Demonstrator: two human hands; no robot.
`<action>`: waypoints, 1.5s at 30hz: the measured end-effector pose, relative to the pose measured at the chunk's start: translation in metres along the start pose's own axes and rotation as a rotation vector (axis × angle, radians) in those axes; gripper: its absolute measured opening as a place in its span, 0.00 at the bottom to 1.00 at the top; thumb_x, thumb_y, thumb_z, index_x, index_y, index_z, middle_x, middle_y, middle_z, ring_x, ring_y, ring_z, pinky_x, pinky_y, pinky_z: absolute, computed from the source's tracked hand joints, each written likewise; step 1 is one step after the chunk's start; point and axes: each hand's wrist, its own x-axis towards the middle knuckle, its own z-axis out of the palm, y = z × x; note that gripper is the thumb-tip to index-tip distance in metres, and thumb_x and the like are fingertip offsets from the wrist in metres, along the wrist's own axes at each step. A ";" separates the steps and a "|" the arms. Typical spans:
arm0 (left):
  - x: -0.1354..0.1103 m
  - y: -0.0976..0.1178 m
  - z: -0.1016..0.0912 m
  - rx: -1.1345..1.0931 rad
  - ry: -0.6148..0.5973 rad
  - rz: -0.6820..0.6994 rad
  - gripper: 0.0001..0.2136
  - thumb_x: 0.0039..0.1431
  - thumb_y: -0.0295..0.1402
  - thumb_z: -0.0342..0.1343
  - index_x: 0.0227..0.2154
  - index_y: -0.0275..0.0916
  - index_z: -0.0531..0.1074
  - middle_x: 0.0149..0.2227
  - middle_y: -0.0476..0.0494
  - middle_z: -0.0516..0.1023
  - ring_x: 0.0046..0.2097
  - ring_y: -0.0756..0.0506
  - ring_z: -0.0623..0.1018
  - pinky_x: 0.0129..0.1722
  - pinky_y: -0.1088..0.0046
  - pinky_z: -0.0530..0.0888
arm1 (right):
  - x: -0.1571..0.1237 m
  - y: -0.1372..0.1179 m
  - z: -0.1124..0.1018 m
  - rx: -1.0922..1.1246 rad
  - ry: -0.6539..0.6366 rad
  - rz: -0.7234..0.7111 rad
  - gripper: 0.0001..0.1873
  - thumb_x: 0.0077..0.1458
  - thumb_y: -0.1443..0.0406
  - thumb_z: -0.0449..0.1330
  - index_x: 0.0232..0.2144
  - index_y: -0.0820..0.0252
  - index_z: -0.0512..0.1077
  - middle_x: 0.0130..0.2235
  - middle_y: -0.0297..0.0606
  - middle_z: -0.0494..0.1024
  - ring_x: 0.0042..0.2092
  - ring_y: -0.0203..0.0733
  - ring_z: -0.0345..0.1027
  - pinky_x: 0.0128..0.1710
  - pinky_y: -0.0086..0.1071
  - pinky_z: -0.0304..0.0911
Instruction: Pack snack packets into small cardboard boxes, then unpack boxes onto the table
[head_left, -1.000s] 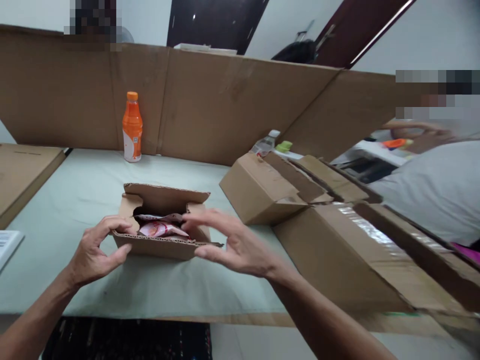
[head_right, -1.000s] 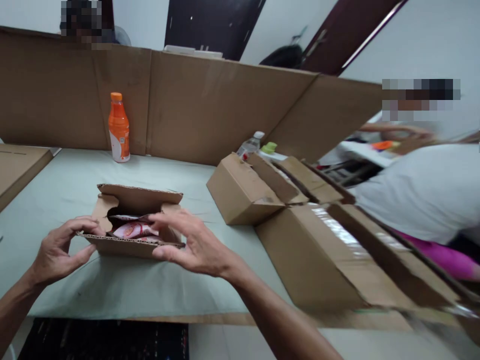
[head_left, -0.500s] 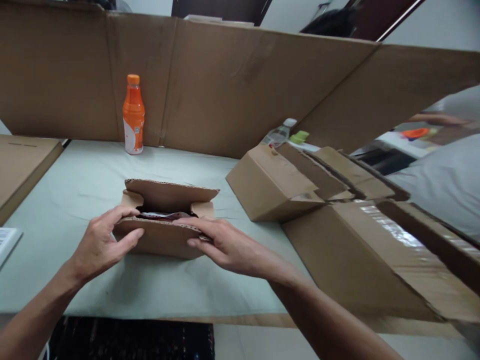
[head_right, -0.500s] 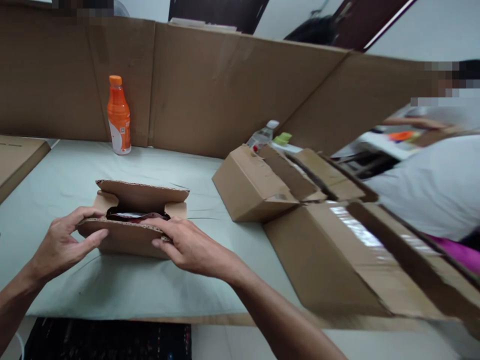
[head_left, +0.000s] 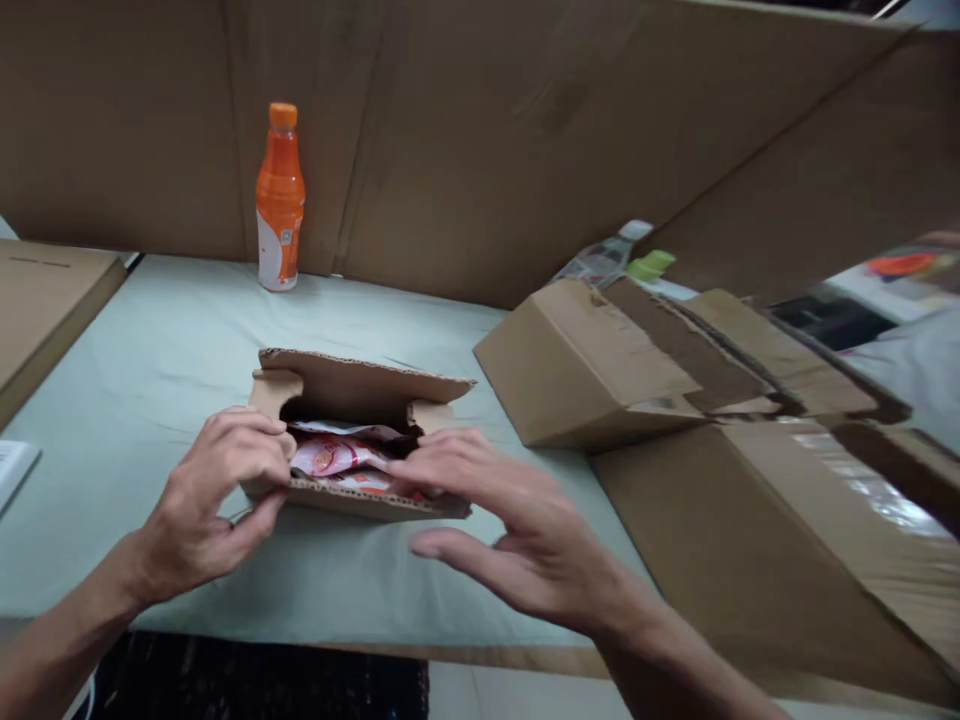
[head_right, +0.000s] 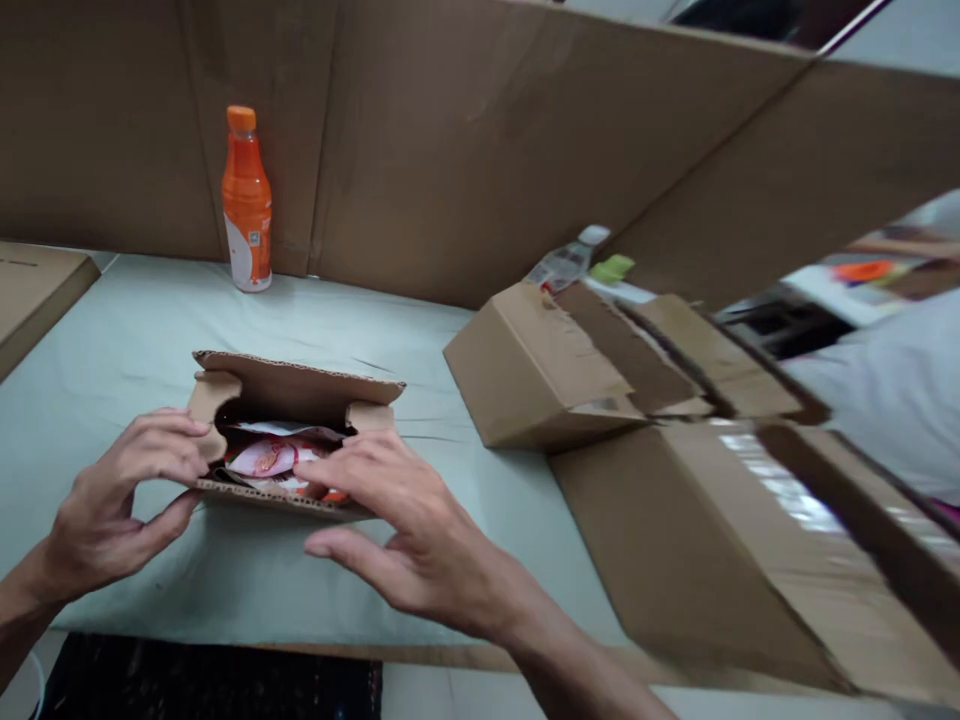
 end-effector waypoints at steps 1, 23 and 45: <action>-0.002 0.001 -0.001 0.011 -0.004 0.061 0.13 0.60 0.16 0.55 0.41 0.41 0.69 0.39 0.47 0.79 0.53 0.43 0.77 0.59 0.57 0.72 | 0.002 -0.001 -0.005 0.075 -0.008 -0.001 0.13 0.67 0.62 0.61 0.52 0.54 0.75 0.40 0.38 0.84 0.43 0.44 0.78 0.47 0.43 0.73; -0.012 0.006 -0.001 -0.063 -0.065 0.022 0.14 0.57 0.18 0.53 0.41 0.44 0.70 0.35 0.47 0.78 0.42 0.44 0.81 0.57 0.52 0.77 | 0.084 -0.007 -0.006 0.283 -0.779 0.032 0.26 0.68 0.50 0.57 0.61 0.54 0.73 0.56 0.40 0.80 0.56 0.46 0.76 0.54 0.37 0.72; 0.007 -0.017 0.010 0.319 -0.104 -0.296 0.26 0.67 0.34 0.54 0.67 0.43 0.63 0.74 0.30 0.49 0.74 0.27 0.53 0.67 0.38 0.61 | 0.031 0.034 -0.010 -0.322 -0.416 0.183 0.35 0.69 0.44 0.47 0.64 0.61 0.70 0.65 0.52 0.72 0.64 0.58 0.67 0.60 0.55 0.65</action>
